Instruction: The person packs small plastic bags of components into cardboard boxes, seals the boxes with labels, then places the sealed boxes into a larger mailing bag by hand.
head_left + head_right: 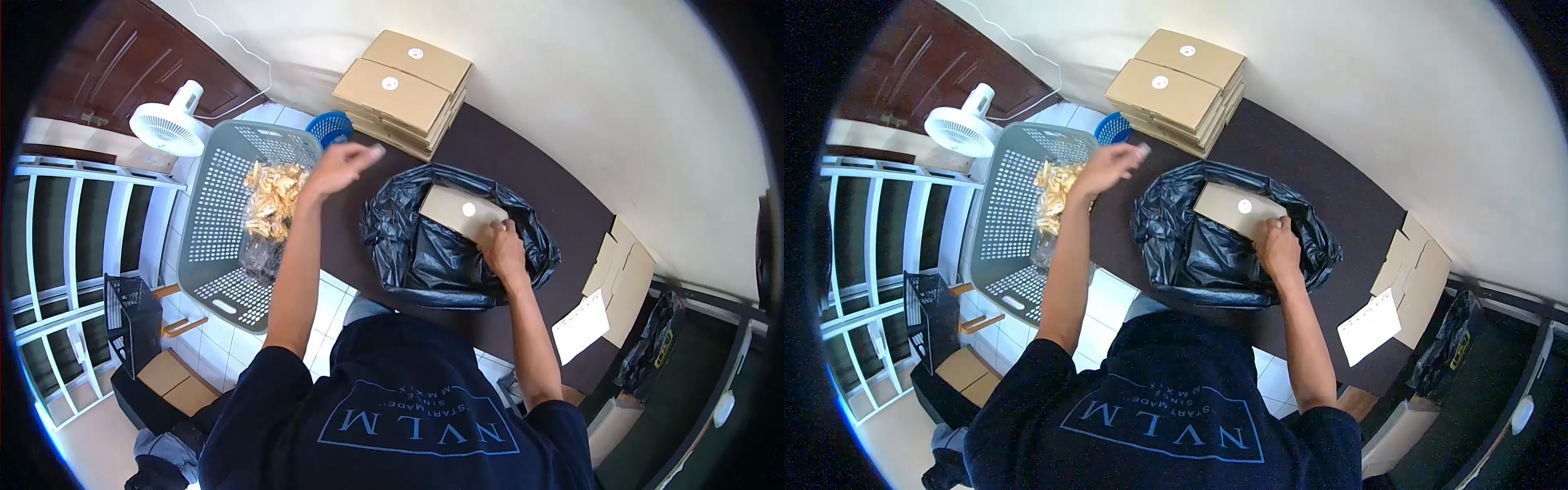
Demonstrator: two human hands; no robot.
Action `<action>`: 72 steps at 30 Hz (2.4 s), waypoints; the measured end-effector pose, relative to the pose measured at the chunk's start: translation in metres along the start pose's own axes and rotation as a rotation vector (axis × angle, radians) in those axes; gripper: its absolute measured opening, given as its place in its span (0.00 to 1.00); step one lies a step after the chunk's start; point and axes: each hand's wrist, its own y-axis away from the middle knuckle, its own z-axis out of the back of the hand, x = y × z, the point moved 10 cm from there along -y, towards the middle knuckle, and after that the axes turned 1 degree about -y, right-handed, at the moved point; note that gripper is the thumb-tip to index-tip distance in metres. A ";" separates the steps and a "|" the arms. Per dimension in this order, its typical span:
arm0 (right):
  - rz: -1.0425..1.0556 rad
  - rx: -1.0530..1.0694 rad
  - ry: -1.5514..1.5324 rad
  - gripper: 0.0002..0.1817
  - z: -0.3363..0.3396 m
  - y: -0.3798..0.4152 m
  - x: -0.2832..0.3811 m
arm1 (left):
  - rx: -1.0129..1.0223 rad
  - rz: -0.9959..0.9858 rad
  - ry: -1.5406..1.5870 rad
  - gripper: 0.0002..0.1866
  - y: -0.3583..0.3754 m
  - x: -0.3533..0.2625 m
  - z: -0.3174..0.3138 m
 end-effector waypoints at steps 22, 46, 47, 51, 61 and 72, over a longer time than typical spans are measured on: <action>-0.069 -0.519 -0.911 0.17 0.078 -0.018 0.043 | -0.614 -0.411 -0.063 0.14 0.078 -0.071 -0.002; -0.320 0.075 -0.390 0.30 -0.057 0.079 -0.063 | 0.194 0.077 -0.639 0.33 0.115 0.038 -0.174; -0.321 0.077 -0.393 0.30 -0.058 0.079 -0.062 | 0.187 0.134 -0.749 0.33 0.117 0.038 -0.170; -0.328 0.024 -0.398 0.28 -0.062 0.076 -0.060 | 0.157 0.061 -0.705 0.35 0.106 0.043 -0.173; -0.230 -0.190 -0.344 0.18 -0.030 0.078 -0.039 | 0.106 -0.008 -0.746 0.35 0.103 0.035 -0.180; -0.258 -0.177 -0.410 0.12 -0.013 0.050 -0.034 | 0.030 -0.265 -0.416 0.21 0.093 0.009 -0.153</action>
